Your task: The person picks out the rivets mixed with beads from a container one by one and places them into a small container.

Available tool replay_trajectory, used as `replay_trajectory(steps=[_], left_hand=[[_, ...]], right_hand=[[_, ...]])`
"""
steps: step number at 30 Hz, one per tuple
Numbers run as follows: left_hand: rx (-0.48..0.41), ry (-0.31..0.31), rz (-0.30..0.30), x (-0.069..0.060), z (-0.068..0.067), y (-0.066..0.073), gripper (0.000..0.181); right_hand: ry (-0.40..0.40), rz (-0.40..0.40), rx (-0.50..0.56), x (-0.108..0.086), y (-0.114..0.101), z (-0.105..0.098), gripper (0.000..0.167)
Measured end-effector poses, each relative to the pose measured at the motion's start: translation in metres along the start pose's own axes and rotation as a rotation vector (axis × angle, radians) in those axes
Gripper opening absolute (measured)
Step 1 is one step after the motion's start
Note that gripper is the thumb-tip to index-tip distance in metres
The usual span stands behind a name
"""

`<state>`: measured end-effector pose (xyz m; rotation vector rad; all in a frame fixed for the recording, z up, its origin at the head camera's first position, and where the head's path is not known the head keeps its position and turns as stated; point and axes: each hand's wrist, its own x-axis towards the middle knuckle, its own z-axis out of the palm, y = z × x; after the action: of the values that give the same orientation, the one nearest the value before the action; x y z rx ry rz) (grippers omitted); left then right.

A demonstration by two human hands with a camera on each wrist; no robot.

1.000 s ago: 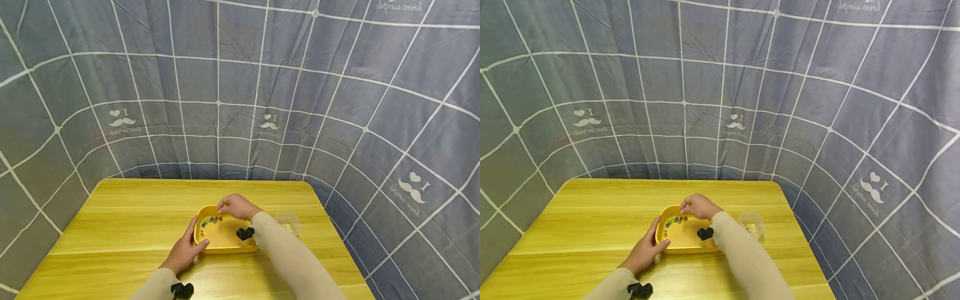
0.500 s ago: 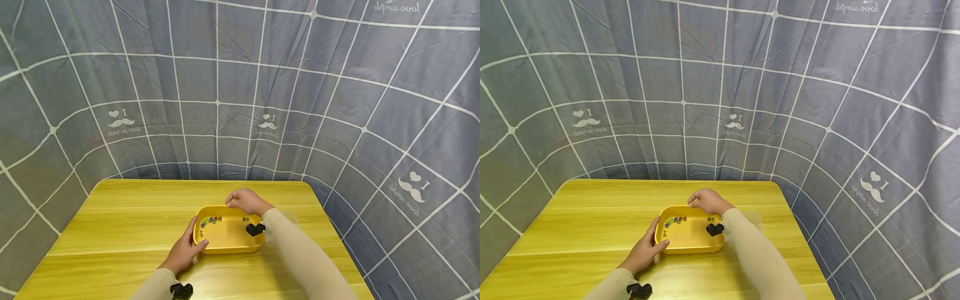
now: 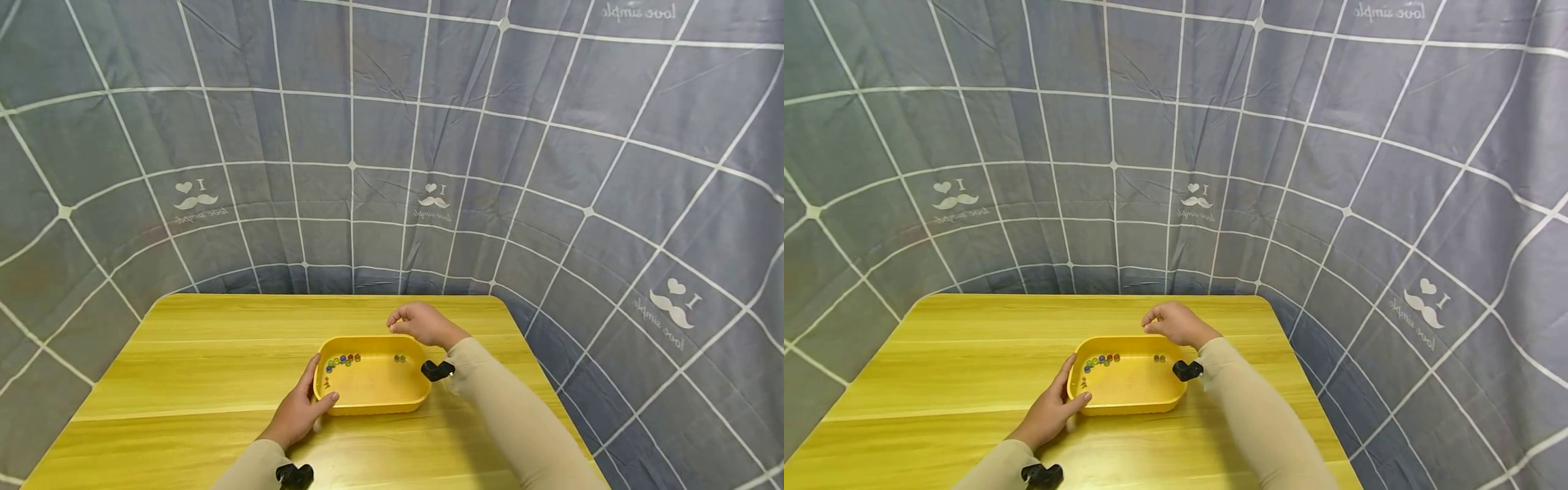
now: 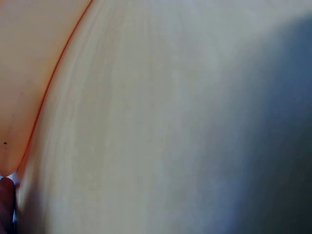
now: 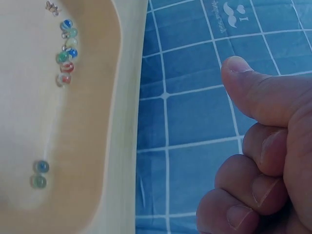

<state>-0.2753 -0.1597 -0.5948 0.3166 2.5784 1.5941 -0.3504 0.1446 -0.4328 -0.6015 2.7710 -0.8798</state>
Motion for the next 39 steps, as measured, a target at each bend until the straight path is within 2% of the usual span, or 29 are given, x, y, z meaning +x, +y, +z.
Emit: replay_trajectory(steps=[9, 24, 39], left_hand=[[0.004, 0.001, 0.003, -0.004, -0.002, -0.001, 0.095], [0.002, -0.006, 0.005, -0.003, -0.001, -0.004, 0.095], [-0.005, 0.011, -0.003, 0.005, 0.008, 0.005, 0.095]], right_hand=[[0.035, 0.022, -0.006, -0.019, 0.017, -0.012, 0.017], [0.082, 0.041, -0.002, -0.048, 0.049, -0.029, 0.014], [0.111, 0.062, -0.053, -0.061, 0.092, -0.05, 0.013]])
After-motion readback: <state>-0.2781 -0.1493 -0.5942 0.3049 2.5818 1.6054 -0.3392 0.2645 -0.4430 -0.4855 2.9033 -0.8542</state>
